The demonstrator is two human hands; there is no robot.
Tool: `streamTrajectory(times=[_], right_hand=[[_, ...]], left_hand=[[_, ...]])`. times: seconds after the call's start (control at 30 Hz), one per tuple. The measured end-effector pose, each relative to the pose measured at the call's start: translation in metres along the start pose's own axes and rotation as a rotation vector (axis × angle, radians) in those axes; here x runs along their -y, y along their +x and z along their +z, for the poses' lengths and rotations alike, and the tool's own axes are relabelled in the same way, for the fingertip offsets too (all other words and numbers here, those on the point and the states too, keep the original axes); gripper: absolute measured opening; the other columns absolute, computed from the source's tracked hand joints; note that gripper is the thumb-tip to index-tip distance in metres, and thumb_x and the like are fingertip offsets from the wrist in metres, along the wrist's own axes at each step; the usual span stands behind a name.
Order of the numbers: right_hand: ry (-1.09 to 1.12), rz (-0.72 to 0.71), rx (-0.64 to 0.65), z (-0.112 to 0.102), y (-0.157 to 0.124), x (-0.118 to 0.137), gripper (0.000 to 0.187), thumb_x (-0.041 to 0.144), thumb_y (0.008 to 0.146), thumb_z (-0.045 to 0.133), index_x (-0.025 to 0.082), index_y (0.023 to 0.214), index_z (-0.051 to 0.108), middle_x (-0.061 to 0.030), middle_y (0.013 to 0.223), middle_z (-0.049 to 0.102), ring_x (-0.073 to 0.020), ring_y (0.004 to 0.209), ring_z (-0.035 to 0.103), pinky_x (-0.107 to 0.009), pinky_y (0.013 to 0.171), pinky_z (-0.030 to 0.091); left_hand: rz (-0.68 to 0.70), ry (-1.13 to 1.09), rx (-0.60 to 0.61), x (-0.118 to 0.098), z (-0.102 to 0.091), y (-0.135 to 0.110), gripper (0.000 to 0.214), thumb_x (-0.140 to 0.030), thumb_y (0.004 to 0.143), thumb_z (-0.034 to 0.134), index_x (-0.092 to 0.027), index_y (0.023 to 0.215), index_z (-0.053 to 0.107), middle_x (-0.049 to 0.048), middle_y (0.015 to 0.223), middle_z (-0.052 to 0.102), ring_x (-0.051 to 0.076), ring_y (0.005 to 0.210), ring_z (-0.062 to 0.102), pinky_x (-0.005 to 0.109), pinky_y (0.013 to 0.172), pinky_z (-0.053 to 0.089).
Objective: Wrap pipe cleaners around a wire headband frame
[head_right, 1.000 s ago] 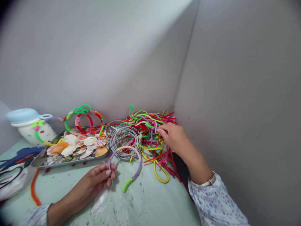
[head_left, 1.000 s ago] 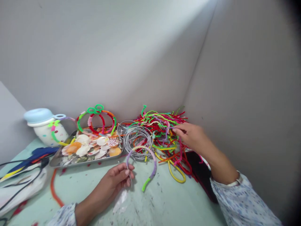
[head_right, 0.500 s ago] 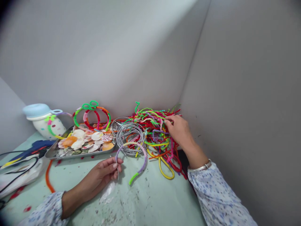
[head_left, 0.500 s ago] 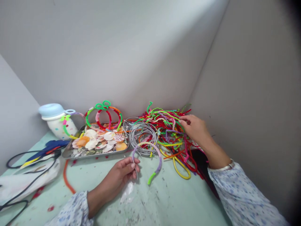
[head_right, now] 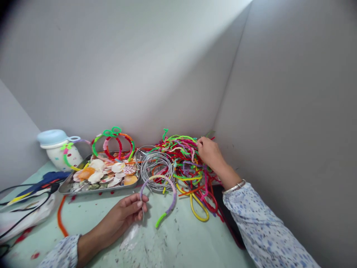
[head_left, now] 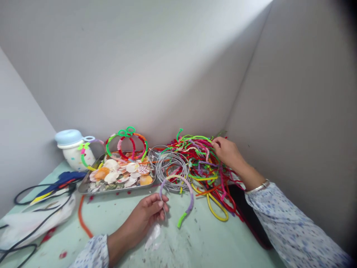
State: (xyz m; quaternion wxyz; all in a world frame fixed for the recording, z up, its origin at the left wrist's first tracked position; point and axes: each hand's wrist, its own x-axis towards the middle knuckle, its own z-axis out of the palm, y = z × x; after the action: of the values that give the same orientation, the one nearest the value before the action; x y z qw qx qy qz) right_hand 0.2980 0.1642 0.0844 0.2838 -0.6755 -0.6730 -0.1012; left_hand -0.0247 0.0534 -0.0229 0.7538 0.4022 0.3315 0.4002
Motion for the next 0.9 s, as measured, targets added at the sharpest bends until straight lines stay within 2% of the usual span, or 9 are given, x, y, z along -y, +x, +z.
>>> streamTrajectory(times=[0.17, 0.33, 0.37, 0.43, 0.5, 0.57, 0.63, 0.73, 0.9], right_hand=[[0.008, 0.022, -0.028, -0.018, 0.006, -0.004, 0.028, 0.023, 0.091, 0.041, 0.016, 0.102, 0.066, -0.0078, 0.085, 0.074, -0.0195, 0.071, 0.064, -0.026, 0.062, 0.042], [-0.021, -0.124, 0.125, -0.025, 0.017, -0.003, 0.017, 0.024, 0.083, 0.057, 0.022, 0.084, 0.074, -0.0019, 0.079, 0.075, -0.0174, 0.069, 0.066, -0.023, 0.060, 0.042], [-0.035, -0.147, 0.144, -0.026, 0.022, -0.001, 0.016, 0.025, 0.082, 0.059, 0.023, 0.081, 0.075, -0.0017, 0.079, 0.076, -0.0176, 0.070, 0.066, -0.023, 0.061, 0.043], [-0.077, -0.154, 0.115, -0.025, 0.036, 0.008, 0.027, 0.030, 0.090, 0.050, 0.020, 0.088, 0.075, -0.0061, 0.085, 0.076, -0.0201, 0.075, 0.067, -0.026, 0.064, 0.044], [-0.114, -0.188, 0.076, -0.021, 0.053, 0.021, 0.033, 0.030, 0.095, 0.043, 0.019, 0.103, 0.072, -0.0090, 0.102, 0.075, -0.0218, 0.090, 0.067, -0.028, 0.072, 0.045], [-0.146, -0.263, 0.110, -0.010, 0.067, 0.038, 0.028, 0.032, 0.094, 0.048, 0.023, 0.108, 0.070, -0.0070, 0.105, 0.074, -0.0214, 0.094, 0.067, -0.027, 0.075, 0.045], [-0.190, -0.338, 0.166, 0.005, 0.078, 0.053, 0.024, 0.031, 0.089, 0.057, 0.024, 0.109, 0.070, -0.0075, 0.103, 0.075, -0.0226, 0.090, 0.068, -0.027, 0.072, 0.046], [-0.247, -0.447, 0.224, 0.027, 0.085, 0.070, 0.022, 0.030, 0.089, 0.059, 0.022, 0.107, 0.069, -0.0119, 0.102, 0.073, -0.0237, 0.090, 0.068, -0.027, 0.072, 0.045], [-0.294, -0.559, 0.281, 0.041, 0.089, 0.073, 0.014, 0.022, 0.090, 0.056, 0.019, 0.094, 0.069, -0.0105, 0.092, 0.073, -0.0219, 0.088, 0.067, -0.026, 0.070, 0.042]], left_hand=[[0.001, 0.000, 0.003, 0.000, 0.001, 0.000, 0.018, -0.024, 0.085, 0.068, -0.011, 0.098, 0.066, 0.0052, 0.080, 0.065, 0.007, 0.059, 0.052, 0.020, 0.059, 0.039], [-0.008, -0.016, -0.008, 0.000, 0.001, 0.000, 0.020, -0.025, 0.083, 0.070, -0.011, 0.097, 0.066, 0.0047, 0.080, 0.065, 0.008, 0.059, 0.052, 0.020, 0.059, 0.039], [-0.014, -0.018, -0.015, 0.000, 0.001, 0.000, 0.020, -0.025, 0.083, 0.070, -0.011, 0.096, 0.066, 0.0046, 0.079, 0.065, 0.008, 0.059, 0.052, 0.020, 0.059, 0.038], [-0.026, -0.018, -0.028, 0.000, 0.002, 0.000, 0.021, -0.026, 0.082, 0.071, -0.011, 0.096, 0.066, 0.0044, 0.079, 0.064, 0.008, 0.058, 0.051, 0.020, 0.058, 0.038], [-0.028, -0.016, -0.032, 0.000, 0.002, 0.000, 0.021, -0.026, 0.082, 0.071, -0.012, 0.096, 0.066, 0.0047, 0.079, 0.065, 0.008, 0.058, 0.051, 0.020, 0.058, 0.037], [-0.021, -0.015, -0.027, 0.000, 0.002, -0.001, 0.021, -0.027, 0.082, 0.071, -0.012, 0.095, 0.066, 0.0049, 0.079, 0.065, 0.008, 0.058, 0.052, 0.020, 0.058, 0.038], [-0.013, -0.013, -0.027, 0.000, 0.002, -0.001, 0.020, -0.027, 0.083, 0.070, -0.012, 0.095, 0.066, 0.0050, 0.079, 0.065, 0.008, 0.058, 0.052, 0.020, 0.058, 0.038], [-0.006, -0.009, -0.025, 0.000, 0.002, 0.000, 0.019, -0.026, 0.083, 0.070, -0.011, 0.094, 0.066, 0.0053, 0.077, 0.065, 0.007, 0.056, 0.052, 0.020, 0.057, 0.038], [0.003, -0.007, -0.001, 0.003, 0.000, 0.001, 0.019, -0.027, 0.083, 0.069, -0.011, 0.095, 0.065, 0.0060, 0.079, 0.065, 0.008, 0.058, 0.054, 0.021, 0.059, 0.040]])
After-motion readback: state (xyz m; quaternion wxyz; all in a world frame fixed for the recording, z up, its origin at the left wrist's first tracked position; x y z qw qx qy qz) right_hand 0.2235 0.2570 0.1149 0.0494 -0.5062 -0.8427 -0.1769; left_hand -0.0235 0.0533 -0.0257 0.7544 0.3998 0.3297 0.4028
